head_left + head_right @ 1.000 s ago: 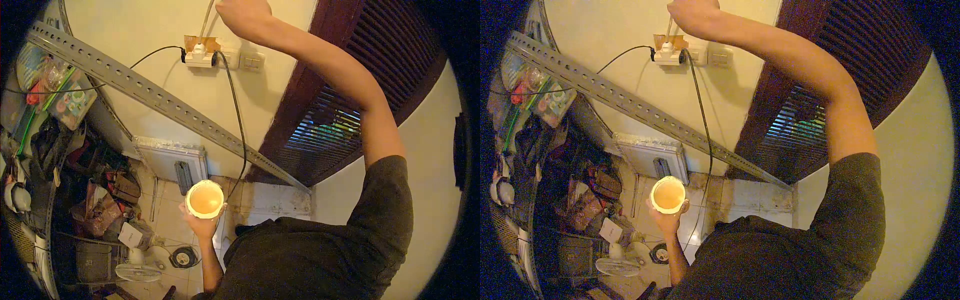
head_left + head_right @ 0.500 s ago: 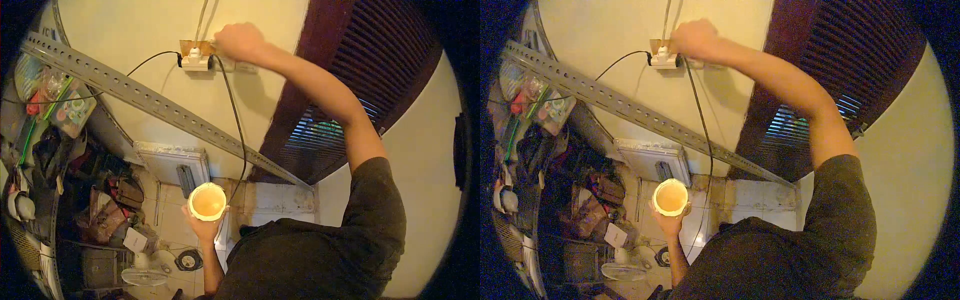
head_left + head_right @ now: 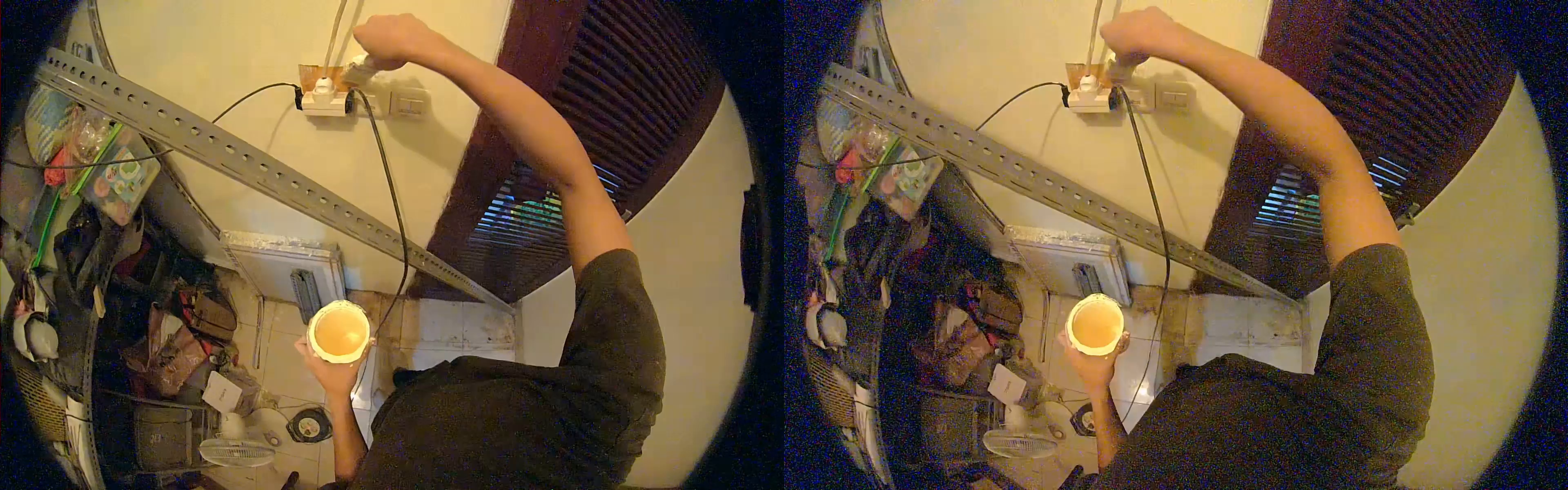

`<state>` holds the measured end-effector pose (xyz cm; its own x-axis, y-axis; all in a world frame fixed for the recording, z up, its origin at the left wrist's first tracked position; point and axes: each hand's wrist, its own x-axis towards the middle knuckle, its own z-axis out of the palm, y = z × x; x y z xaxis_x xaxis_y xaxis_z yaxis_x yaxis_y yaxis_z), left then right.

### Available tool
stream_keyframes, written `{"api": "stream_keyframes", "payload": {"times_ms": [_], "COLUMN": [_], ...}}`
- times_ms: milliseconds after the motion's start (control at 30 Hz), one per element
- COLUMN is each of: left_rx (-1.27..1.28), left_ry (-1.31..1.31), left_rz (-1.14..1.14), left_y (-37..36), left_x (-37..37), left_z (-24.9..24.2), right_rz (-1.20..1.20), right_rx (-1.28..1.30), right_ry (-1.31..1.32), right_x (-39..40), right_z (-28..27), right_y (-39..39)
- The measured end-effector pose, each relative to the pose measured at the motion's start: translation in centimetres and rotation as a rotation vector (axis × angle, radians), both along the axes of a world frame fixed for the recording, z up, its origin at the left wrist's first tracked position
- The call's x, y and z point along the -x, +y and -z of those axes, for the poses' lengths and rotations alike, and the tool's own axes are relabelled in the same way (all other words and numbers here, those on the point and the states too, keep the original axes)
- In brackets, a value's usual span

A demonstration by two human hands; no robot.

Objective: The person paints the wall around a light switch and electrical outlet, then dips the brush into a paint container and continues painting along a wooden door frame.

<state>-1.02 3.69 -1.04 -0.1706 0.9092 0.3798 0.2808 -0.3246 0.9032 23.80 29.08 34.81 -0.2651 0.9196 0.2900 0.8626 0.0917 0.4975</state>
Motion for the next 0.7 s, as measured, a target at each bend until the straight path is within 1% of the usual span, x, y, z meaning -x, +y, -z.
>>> {"api": "stream_keyframes", "payload": {"times_ms": [33, 100, 167, 200, 233, 300, 367, 400, 433, 467, 500, 533, 600, 633, 700], "left_rx": [0.026, 0.049, 0.028, 0.028, 0.023, 0.021, 0.013, 0.015, 0.007, 0.000, 0.000, -0.006, -0.014, -0.011, -0.009], "left_ry": [-0.005, -0.009, 0.077, 0.075, 0.069, 0.065, -0.051, -0.051, 0.012, 0.075, 0.075, 0.054, 0.035, 0.002, -0.030], "left_rz": [0.011, 0.020, -0.004, -0.007, -0.019, -0.028, -0.039, -0.039, -0.032, -0.023, -0.020, 0.005, 0.036, 0.035, 0.036], "left_y": [0.0, 0.1, 0.1, 0.1, 0.0, -0.1, -0.1, -0.1, -0.1, -0.1, -0.1, -0.1, 0.0, 0.0, -0.1], "left_x": [0.0, 0.1, 0.2, 0.1, 0.0, -0.1, -0.2, -0.1, 0.0, 0.0, -0.2, -0.3, -0.6, -0.8, -1.0], "left_z": [0.2, 0.5, 0.7, 0.6, 0.4, 0.4, 0.8, 0.6, 0.3, 0.2, 0.2, 0.1, 0.1, 0.2, 0.1], "right_rz": [-0.032, -0.021, 0.006, -0.028, -0.029, -0.090, -0.063, -0.039, -0.040, -0.044, -0.045, -0.040, -0.082, -0.078, -0.125], "right_rx": [0.016, -0.034, -0.056, -0.126, -0.123, -0.272, -0.296, -0.323, -0.324, -0.319, -0.314, -0.313, -0.285, -0.285, -0.125], "right_ry": [0.002, -0.025, -0.029, -0.001, -0.003, -0.011, -0.002, 0.008, 0.008, -0.056, -0.120, -0.120, 0.020, 0.021, -0.036], "right_x": [0.3, 0.9, 1.7, 1.9, 1.9, 1.6, 1.8, 1.8, 1.9, 2.0, 2.0, 2.2, 2.6, 2.2, 1.4], "right_z": [0.3, 0.9, 1.0, 1.2, 1.0, 0.2, -0.5, -0.7, -0.5, 0.0, 0.5, 1.3, 3.2, 4.2, 6.5], "right_y": [0.2, 0.6, 0.4, 0.4, 0.3, -0.3, -0.5, -0.6, -0.8, -1.3, -1.8, -2.1, -2.1, -1.7, -0.8]}}
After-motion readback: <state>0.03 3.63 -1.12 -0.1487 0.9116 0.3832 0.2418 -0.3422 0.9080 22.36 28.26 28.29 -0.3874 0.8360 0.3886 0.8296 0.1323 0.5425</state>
